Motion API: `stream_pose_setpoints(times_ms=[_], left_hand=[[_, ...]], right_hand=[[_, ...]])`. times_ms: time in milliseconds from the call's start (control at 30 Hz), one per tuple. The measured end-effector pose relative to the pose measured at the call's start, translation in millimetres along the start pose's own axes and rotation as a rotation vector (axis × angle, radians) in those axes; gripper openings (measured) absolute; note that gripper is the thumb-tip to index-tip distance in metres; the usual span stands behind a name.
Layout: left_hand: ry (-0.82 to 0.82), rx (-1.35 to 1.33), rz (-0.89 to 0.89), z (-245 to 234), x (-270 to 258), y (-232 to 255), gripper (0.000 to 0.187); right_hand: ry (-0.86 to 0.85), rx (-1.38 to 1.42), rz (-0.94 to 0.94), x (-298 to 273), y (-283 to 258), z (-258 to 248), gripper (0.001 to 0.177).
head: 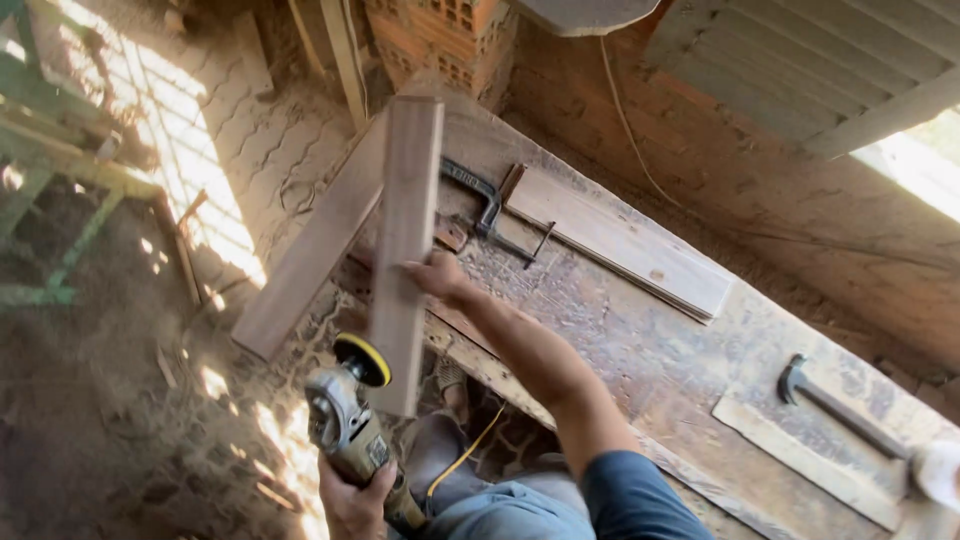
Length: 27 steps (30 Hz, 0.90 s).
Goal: Using a power sander to smooth the surface of wooden planks on a workbench.
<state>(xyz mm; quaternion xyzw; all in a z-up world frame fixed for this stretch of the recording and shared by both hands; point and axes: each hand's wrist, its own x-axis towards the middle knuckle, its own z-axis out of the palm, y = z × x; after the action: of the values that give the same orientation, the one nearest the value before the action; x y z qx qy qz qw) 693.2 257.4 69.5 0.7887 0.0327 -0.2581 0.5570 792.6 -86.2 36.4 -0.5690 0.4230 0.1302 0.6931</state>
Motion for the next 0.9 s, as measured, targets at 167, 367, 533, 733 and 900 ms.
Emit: stream_pose_setpoints(times_ms=[167, 367, 533, 733, 900], left_hand=[[0.147, 0.049, 0.071, -34, 46, -33, 0.089], [0.03, 0.131, 0.106, -59, 102, -77, 0.093], [-0.094, 0.019, 0.085, -40, 125, -47, 0.096], [-0.157, 0.201, -0.101, 5, 114, 34, 0.084], [-0.222, 0.312, -0.148, 16, 122, 26, 0.087]], right_hand=[[-0.059, 0.509, 0.056, 73, -59, 74, 0.036], [-0.027, 0.273, 0.039, 19, -74, 54, 0.046], [0.327, -0.81, -0.247, 46, 36, -47, 0.04], [0.583, -1.351, 0.01, 4, 91, -269, 0.097], [0.553, -1.305, 0.077, 8, 122, -330, 0.141]])
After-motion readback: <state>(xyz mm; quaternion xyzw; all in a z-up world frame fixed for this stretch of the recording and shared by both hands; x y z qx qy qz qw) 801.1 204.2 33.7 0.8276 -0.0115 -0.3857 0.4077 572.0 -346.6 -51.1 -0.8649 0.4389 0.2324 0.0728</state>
